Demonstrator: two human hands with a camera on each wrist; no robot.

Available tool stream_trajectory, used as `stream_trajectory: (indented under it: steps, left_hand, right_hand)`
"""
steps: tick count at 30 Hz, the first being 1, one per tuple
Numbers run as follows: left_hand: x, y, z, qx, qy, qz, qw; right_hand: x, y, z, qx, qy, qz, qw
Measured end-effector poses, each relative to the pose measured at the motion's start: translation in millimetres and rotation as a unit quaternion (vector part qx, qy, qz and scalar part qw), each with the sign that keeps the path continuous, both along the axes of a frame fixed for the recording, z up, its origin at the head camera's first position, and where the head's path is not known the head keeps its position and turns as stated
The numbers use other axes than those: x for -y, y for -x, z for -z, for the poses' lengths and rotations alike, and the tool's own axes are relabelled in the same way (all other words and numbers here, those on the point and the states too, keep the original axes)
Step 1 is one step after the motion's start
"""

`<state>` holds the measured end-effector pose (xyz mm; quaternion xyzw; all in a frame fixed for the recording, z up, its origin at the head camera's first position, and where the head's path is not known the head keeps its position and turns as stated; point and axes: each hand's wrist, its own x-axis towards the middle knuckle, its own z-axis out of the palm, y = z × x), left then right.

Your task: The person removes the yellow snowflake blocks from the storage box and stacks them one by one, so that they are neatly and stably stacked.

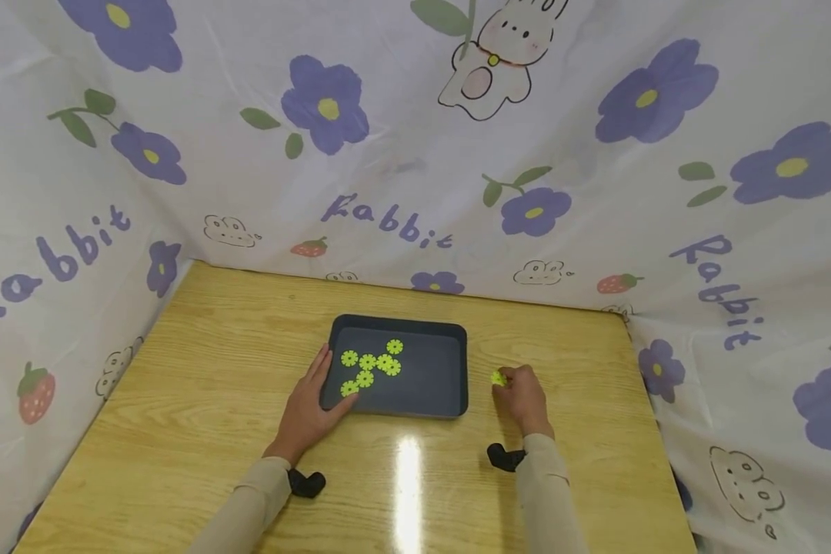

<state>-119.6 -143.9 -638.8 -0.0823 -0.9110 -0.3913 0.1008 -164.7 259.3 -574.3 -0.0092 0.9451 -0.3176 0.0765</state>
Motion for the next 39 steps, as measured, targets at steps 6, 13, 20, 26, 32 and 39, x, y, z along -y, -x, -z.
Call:
stream_trajectory:
  steps: [6,13,20,26,32,39]
  left_hand:
    - [2.0,-0.1,-0.2,-0.004,-0.004,-0.002,1.0000]
    - [2.0,1.5,-0.8,-0.002,-0.010,-0.007,0.9999]
    - [0.2,1.1,-0.5,-0.002,-0.016,-0.004,0.9999]
    - [4.1,4.1,-5.5,0.007,-0.016,-0.004,0.9998]
    - [6.1,6.8,-7.6,0.000,-0.014,-0.002,0.9999]
    - [-0.4,-0.5,-2.0,-0.007,-0.015,0.001,0.9999]
  right_hand:
    - [8.5,2.1,-4.9,-0.021,-0.009,0.021,0.9995]
    - [36.1,5.3,-21.4,-0.056,0.051,-0.006,0.9971]
    - [53.1,4.8,-28.5,-0.055,0.043,-0.018,0.9974]
    - [59.4,5.8,-31.7,-0.076,0.018,-0.032,0.9964]
    - [79.5,7.1,-37.6,-0.115,0.018,-0.034,0.9926]
    - [121.1,13.6,-24.4,-0.097,0.038,-0.106,0.9890]
